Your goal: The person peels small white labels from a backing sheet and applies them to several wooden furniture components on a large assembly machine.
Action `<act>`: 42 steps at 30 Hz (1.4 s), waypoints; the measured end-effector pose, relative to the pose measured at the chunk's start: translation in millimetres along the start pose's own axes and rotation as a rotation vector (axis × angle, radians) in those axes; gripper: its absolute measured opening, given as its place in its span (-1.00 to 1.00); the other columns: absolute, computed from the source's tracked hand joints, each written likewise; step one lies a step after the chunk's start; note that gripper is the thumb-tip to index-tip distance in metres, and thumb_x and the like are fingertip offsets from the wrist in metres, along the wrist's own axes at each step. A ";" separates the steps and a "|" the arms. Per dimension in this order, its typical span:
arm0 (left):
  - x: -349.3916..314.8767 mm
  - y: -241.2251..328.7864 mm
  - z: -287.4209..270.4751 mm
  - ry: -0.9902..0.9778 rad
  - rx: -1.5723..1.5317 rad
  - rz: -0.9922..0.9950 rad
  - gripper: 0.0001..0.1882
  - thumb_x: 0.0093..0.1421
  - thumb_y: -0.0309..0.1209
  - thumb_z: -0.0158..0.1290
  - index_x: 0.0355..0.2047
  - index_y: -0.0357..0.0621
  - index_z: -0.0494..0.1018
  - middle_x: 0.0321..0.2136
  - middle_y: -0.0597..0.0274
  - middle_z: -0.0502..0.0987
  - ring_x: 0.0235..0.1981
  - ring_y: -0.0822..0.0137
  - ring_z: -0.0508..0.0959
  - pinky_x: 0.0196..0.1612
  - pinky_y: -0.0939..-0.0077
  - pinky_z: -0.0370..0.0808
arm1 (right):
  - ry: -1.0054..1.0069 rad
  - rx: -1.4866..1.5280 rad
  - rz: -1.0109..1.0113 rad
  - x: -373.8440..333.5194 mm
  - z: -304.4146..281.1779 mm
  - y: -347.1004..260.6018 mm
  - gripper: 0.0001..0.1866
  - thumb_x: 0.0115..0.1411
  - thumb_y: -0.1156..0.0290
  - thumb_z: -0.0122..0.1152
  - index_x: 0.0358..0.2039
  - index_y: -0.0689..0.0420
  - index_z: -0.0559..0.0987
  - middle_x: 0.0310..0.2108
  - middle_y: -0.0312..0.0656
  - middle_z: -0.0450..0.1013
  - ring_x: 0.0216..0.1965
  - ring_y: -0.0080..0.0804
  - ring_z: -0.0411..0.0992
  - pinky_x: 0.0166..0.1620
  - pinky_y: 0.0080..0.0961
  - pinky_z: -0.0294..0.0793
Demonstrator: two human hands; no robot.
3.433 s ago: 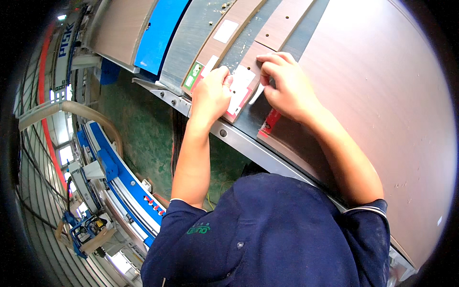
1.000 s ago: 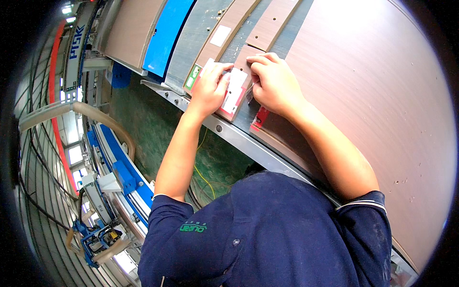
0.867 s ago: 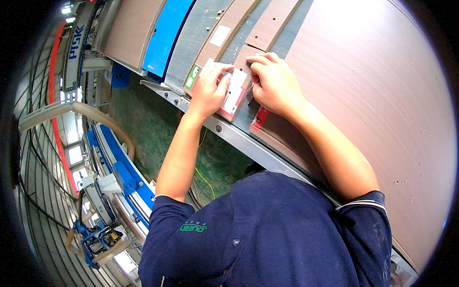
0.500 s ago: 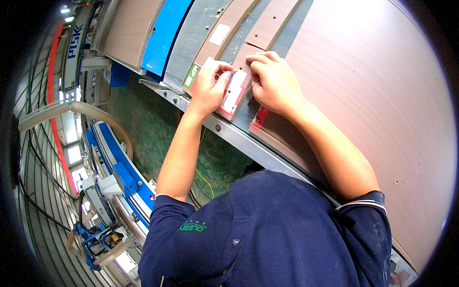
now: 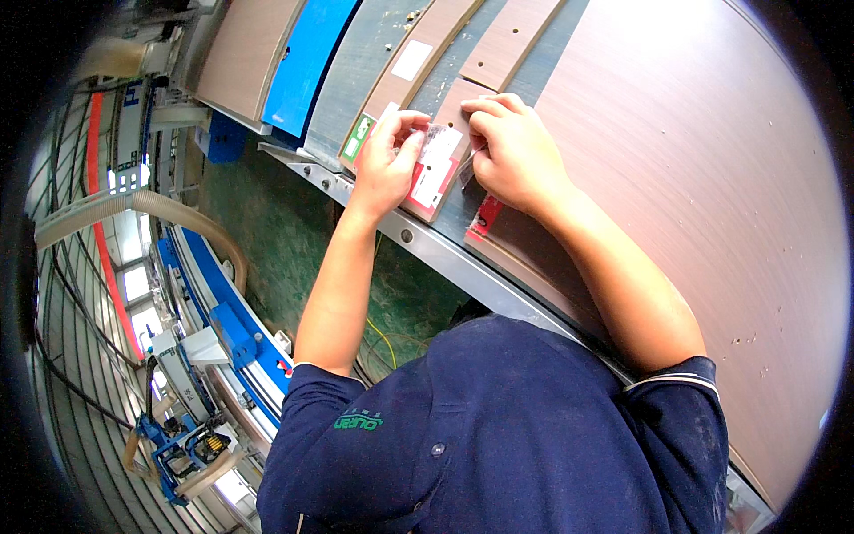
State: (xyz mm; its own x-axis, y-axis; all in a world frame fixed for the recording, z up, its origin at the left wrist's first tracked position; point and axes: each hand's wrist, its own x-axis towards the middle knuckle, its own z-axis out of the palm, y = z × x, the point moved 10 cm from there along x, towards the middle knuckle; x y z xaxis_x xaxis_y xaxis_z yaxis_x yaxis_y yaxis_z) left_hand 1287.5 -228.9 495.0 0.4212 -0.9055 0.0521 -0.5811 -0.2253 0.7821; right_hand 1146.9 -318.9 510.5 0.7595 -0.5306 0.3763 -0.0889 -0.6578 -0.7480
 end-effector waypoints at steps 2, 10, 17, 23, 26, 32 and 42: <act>-2.9 3.4 -1.4 0.009 -0.010 -0.019 -0.78 0.26 -0.58 -0.01 -0.09 -0.29 0.47 -0.24 0.20 0.55 -0.22 0.42 0.53 -0.10 0.53 0.47 | 0.001 0.011 0.011 0.3 0.0 0.8 -0.97 -0.04 0.58 0.09 -0.52 0.23 0.47 0.01 -0.08 0.51 0.11 -0.05 0.35 0.14 -0.25 0.37; -18.5 22.3 -5.2 0.109 0.182 0.156 -0.75 0.20 -0.62 -0.02 -0.14 -0.22 0.54 -0.26 0.18 0.56 -0.25 0.37 0.53 -0.15 0.50 0.47 | 0.028 0.238 0.103 1.5 1.3 23.7 -0.94 -0.03 0.57 0.09 -0.47 0.21 0.46 -0.21 -0.07 0.54 -0.02 -0.09 0.41 0.04 -0.28 0.41; -26.2 1.1 -3.9 0.124 0.016 -0.004 -0.70 0.19 -0.62 0.03 -0.06 -0.21 0.52 -0.24 0.21 0.56 -0.30 0.44 0.52 -0.17 0.53 0.48 | 0.027 0.490 0.263 -1.4 1.3 38.4 -0.87 0.06 0.55 0.10 -0.34 0.26 0.48 -0.41 -0.12 0.48 -0.30 -0.38 0.47 -0.13 -0.46 0.45; -29.3 2.1 -4.3 0.154 -0.015 -0.009 -0.70 0.19 -0.61 0.05 -0.05 -0.22 0.52 -0.22 0.22 0.56 -0.28 0.46 0.52 -0.17 0.56 0.48 | 0.007 0.580 0.283 -0.6 1.1 36.1 -0.79 0.15 0.52 0.13 -0.18 0.26 0.52 -0.35 -0.18 0.54 -0.28 -0.50 0.46 -0.13 -0.50 0.47; -30.6 1.1 -3.8 0.168 -0.048 -0.037 -0.72 0.21 -0.59 0.06 -0.05 -0.23 0.51 -0.20 0.24 0.56 -0.27 0.45 0.52 -0.14 0.56 0.48 | -0.027 0.603 0.284 -0.6 2.9 35.0 -0.75 0.16 0.52 0.13 -0.13 0.25 0.54 -0.33 -0.18 0.55 -0.27 -0.50 0.46 -0.12 -0.50 0.47; -32.1 1.3 0.3 0.237 -0.296 -0.073 -0.78 0.24 -0.50 0.09 -0.10 -0.26 0.51 -0.27 0.19 0.58 -0.30 0.43 0.53 -0.20 0.54 0.48 | -0.056 0.702 0.273 -1.6 8.4 35.7 -0.72 0.19 0.56 0.07 -0.07 0.27 0.53 -0.28 -0.17 0.55 -0.22 -0.51 0.46 -0.06 -0.53 0.44; -35.3 27.6 8.7 0.212 -0.294 -0.166 -0.80 0.21 -0.46 0.22 -0.20 -0.22 0.47 -0.31 0.33 0.55 -0.39 0.59 0.46 -0.27 0.65 0.44 | -0.115 0.958 0.323 -2.1 13.9 34.0 -0.71 0.21 0.58 0.01 -0.07 0.33 0.53 -0.26 -0.23 0.52 -0.23 -0.56 0.42 -0.10 -0.58 0.42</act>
State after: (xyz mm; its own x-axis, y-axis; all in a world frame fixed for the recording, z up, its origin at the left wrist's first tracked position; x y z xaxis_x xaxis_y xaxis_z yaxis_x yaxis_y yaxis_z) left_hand 1250.6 -206.2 509.3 0.6452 -0.7639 0.0128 -0.2813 -0.2219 0.9336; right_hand 1151.3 -332.8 476.7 0.8522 -0.5195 0.0614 0.2143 0.2398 -0.9469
